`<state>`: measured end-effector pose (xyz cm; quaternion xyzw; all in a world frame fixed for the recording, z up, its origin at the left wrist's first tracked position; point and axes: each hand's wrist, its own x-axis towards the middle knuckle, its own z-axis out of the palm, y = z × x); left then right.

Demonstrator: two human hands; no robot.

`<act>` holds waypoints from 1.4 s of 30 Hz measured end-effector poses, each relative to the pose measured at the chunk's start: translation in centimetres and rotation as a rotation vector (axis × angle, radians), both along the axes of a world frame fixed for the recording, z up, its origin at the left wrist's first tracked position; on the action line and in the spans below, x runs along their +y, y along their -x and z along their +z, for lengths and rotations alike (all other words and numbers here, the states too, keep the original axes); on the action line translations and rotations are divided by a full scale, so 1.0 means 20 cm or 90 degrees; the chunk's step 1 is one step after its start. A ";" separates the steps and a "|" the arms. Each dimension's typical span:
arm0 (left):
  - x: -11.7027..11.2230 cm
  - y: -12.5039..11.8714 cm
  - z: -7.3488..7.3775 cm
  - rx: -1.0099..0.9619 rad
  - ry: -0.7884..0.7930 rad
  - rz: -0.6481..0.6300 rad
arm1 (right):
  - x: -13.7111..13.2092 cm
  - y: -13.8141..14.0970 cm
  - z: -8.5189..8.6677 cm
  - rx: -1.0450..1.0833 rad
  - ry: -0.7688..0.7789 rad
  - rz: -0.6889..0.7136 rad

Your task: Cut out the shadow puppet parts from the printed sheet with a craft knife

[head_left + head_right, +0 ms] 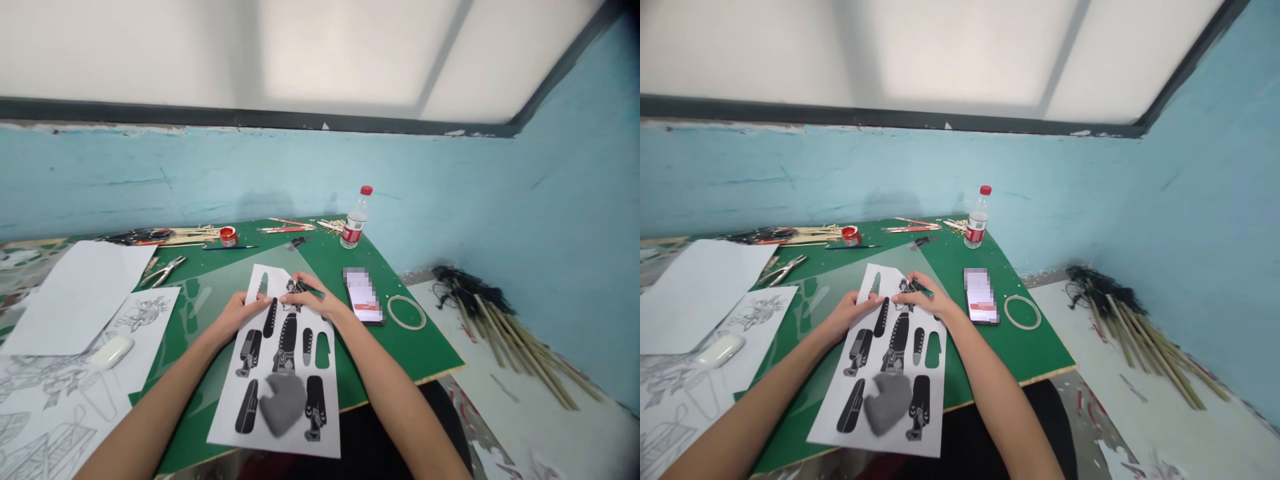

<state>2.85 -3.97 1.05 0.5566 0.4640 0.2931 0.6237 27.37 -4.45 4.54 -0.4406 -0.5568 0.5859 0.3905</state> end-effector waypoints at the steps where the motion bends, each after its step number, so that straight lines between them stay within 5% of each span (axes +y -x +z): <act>1: 0.00 0.00 0.00 -0.002 0.000 0.000 | 0.00 0.00 0.00 0.004 0.004 0.000; 8: 0.02 -0.01 0.01 0.017 -0.066 0.037 | 0.01 0.01 -0.03 0.014 0.038 0.008; 22: -0.06 -0.09 -0.04 0.063 -0.480 0.237 | 0.06 0.00 -0.05 -0.013 0.050 -0.093; 26: -0.07 -0.08 -0.01 0.115 -0.574 0.183 | 0.06 -0.01 -0.04 -0.016 0.040 -0.090; 30: -0.04 -0.06 -0.01 0.151 -0.574 0.096 | 0.06 -0.01 -0.03 -0.037 0.013 -0.087; 42: 0.03 -0.03 -0.09 0.098 -0.449 0.041 | 0.03 -0.01 -0.02 -0.055 0.044 -0.006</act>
